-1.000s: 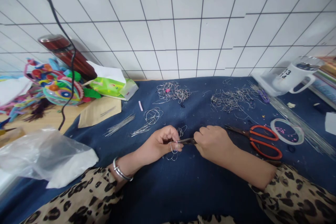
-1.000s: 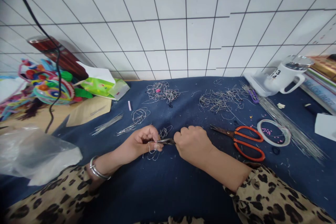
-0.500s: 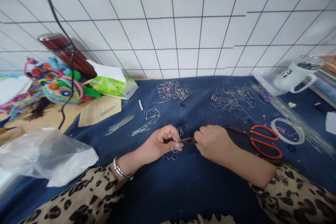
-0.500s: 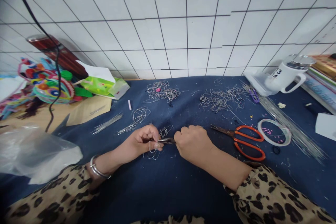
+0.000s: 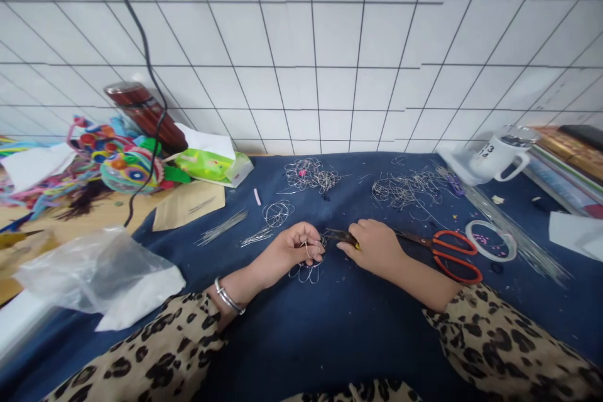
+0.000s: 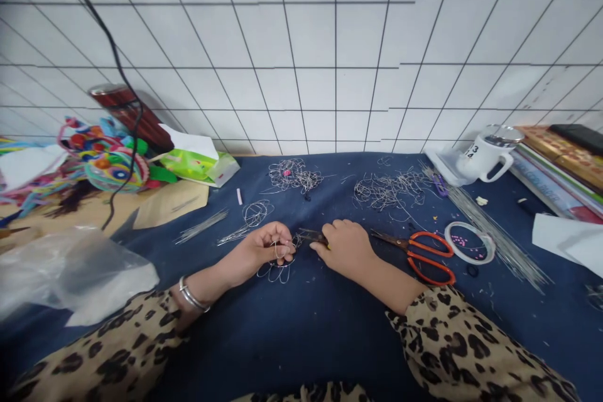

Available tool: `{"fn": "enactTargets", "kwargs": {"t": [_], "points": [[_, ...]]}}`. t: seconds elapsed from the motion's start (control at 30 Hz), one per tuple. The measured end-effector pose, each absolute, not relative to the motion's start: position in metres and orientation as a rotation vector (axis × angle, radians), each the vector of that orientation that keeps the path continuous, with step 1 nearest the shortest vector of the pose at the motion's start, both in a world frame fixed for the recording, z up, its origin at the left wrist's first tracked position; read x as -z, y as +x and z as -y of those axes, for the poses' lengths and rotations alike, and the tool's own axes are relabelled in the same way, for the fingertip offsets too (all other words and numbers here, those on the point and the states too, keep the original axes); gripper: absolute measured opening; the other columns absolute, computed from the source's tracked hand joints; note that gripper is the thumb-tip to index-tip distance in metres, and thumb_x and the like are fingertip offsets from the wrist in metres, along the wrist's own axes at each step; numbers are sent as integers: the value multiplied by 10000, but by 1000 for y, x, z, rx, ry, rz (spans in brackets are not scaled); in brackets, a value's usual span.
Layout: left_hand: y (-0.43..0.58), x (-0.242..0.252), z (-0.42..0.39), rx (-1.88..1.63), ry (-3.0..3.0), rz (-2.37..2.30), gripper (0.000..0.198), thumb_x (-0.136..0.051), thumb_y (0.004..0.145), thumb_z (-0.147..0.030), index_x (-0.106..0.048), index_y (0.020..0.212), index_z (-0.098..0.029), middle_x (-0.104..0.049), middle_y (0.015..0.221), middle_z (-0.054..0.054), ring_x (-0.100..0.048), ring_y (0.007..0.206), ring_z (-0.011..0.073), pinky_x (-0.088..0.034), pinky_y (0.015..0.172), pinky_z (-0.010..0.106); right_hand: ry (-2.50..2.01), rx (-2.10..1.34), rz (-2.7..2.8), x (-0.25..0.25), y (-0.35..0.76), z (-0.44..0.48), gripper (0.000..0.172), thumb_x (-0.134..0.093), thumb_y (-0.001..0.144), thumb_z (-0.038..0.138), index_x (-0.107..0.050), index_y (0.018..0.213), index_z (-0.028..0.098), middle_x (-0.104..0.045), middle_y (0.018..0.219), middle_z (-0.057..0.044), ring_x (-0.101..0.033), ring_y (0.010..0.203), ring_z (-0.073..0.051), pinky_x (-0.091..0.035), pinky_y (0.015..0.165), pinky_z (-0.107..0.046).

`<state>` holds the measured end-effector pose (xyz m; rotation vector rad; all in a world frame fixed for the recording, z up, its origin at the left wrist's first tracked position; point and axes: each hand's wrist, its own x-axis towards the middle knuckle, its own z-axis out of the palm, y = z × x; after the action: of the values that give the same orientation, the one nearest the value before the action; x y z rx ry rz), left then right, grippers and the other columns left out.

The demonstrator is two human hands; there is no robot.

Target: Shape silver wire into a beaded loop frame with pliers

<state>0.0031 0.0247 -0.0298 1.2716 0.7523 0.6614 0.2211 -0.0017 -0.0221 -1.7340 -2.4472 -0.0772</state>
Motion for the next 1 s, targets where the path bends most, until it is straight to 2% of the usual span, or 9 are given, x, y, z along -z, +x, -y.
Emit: {"fn": "enactTargets", "kwargs": {"t": [0.17, 0.27, 0.37, 0.43, 0.6, 0.7, 0.73, 0.8, 1.0], "points": [[4, 26, -22, -672, 1286, -757, 227, -652, 747, -240, -498, 884, -143, -625, 793, 37, -606, 678, 129, -443, 541, 210, -1786, 172, 2334, 22, 225, -3, 379, -495, 778, 534, -568, 846, 168, -562, 851, -79, -476, 842, -215, -321, 718, -331], [4, 21, -19, -669, 1316, -762, 223, -651, 742, -260, -510, 861, -136, -628, 776, 39, -609, 674, 128, -442, 532, 205, -1661, 198, 2320, 19, 224, 0, 303, -550, 767, 469, -579, 832, 175, -567, 934, -82, -426, 983, -250, -297, 800, -379], [3, 18, -17, -657, 1327, -776, 226, -649, 736, -264, -513, 865, -137, -623, 750, 32, -609, 658, 127, -433, 510, 195, -1467, 151, 2333, 13, 219, 7, 224, -566, 781, 372, -579, 895, 179, -561, 1022, -78, -405, 1028, -239, -287, 845, -388], [3, 18, -15, -652, 1331, -794, 223, -644, 733, -253, -513, 871, -138, -611, 713, 21, -604, 634, 124, -421, 488, 187, -1332, 66, 2328, 8, 212, 12, 225, -553, 795, 346, -571, 940, 175, -559, 1024, -80, -428, 996, -217, -306, 845, -368], [5, 16, -9, -710, 1344, -820, 150, -611, 741, -209, -512, 834, -146, -543, 638, -34, -536, 529, 74, -399, 469, 171, -1113, -246, 2264, -6, 183, 19, 317, -574, 763, 427, -569, 933, 161, -566, 942, -77, -474, 916, -190, -341, 837, -336], [4, 11, -6, -730, 1335, -810, 159, -622, 713, -159, -506, 822, -151, -549, 661, -33, -555, 571, 82, -399, 484, 168, -1138, -611, 2151, -13, 169, 13, 167, -545, 793, 340, -589, 794, 178, -572, 841, -34, -501, 834, -147, -359, 789, -284], [3, 9, -5, -723, 1331, -804, 171, -623, 710, -151, -508, 835, -148, -560, 662, -23, -570, 590, 96, -401, 485, 173, -1156, -652, 2119, -14, 166, 10, 171, -514, 812, 321, -584, 748, 178, -570, 796, -22, -506, 799, -135, -364, 766, -271], [-2, 5, -3, -719, 1317, -793, 185, -629, 720, -173, -509, 858, -142, -586, 718, 6, -587, 615, 110, -404, 483, 178, -1175, -713, 2086, -13, 163, 1, 185, -500, 816, 309, -579, 711, 179, -568, 722, 0, -511, 733, -119, -373, 720, -250], [-22, 4, 0, -837, 1115, -787, 293, -653, 738, -252, -500, 969, -157, -567, 946, 57, -606, 754, 133, -454, 547, 201, -1242, -948, 1932, -1, 162, -18, 225, -480, 810, 370, -581, 756, 176, -573, 609, 25, -523, 516, -89, -398, 534, -212]]}}
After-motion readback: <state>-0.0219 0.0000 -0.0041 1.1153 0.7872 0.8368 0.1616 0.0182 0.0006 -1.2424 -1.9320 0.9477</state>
